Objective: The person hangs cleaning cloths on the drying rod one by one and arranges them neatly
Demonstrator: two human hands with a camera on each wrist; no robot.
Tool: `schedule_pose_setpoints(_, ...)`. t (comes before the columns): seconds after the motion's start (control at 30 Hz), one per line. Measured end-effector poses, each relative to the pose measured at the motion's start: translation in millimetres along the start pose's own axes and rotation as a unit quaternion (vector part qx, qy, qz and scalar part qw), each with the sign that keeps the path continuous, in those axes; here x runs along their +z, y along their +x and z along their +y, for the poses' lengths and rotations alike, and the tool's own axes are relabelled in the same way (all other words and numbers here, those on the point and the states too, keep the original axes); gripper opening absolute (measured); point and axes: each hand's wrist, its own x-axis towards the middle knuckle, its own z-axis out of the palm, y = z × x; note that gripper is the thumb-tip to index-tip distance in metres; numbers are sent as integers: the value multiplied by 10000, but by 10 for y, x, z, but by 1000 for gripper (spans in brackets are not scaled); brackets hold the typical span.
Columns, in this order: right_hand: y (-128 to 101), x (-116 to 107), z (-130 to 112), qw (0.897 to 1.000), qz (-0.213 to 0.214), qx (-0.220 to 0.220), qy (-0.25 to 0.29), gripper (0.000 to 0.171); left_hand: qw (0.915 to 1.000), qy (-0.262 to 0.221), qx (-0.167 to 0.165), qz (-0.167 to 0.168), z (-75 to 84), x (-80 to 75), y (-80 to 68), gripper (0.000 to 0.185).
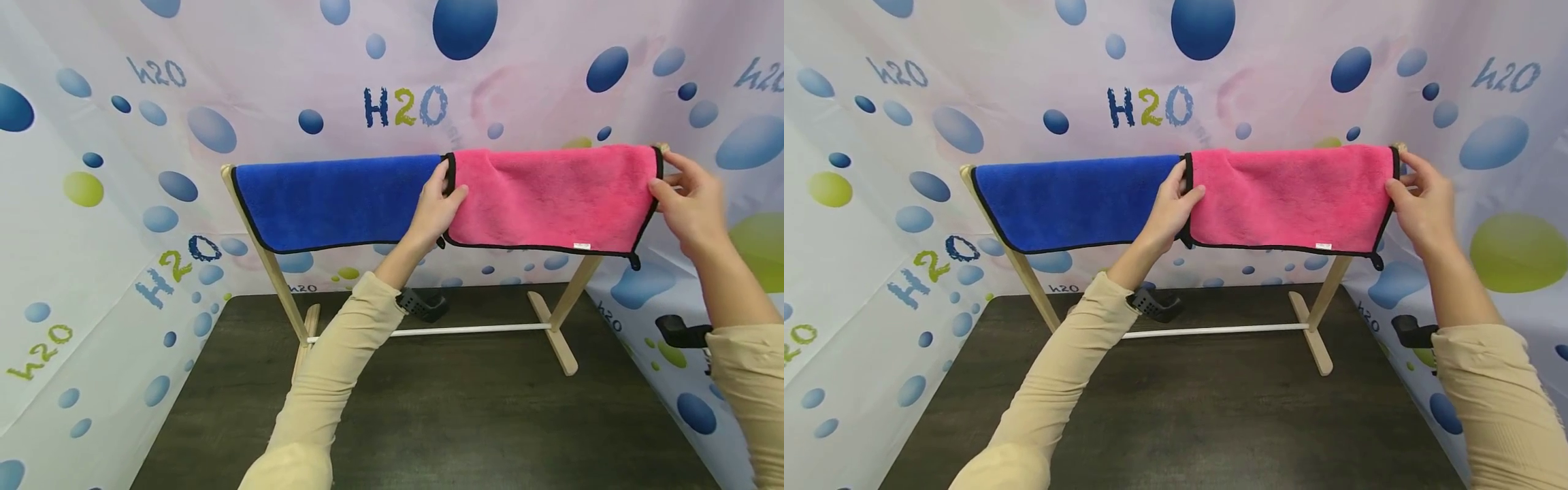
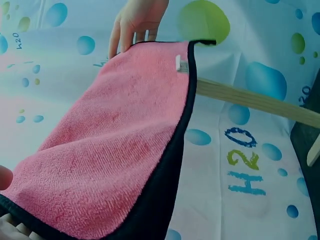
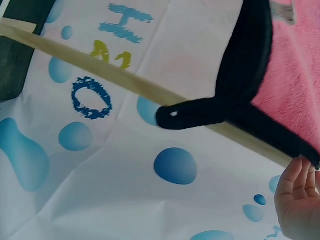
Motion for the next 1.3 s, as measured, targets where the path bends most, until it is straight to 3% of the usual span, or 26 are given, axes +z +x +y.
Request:
schedule_pose_setpoints(0.27, -48, -59, 120, 9997, -147, -45, -189, 53, 9972, 687, 272, 75, -61, 49, -24, 63)
schedule_pose_setpoints(0.5, -35, -47, 140, 9993, -179, -41, -337, 52, 9950, 902, 429, 25, -71, -7, -67, 67)
schedule_pose_setpoints(0.97, -17, -45, 159, 9998, -195, -32, 72, 52, 9969, 639, 463, 72, -81, -141, -104, 65)
schedule_pose_setpoints(1.3, -60, 42, 236, 9982, -420, -416, -96, 59, 9957, 576, 692, 198, -179, -132, -175, 58)
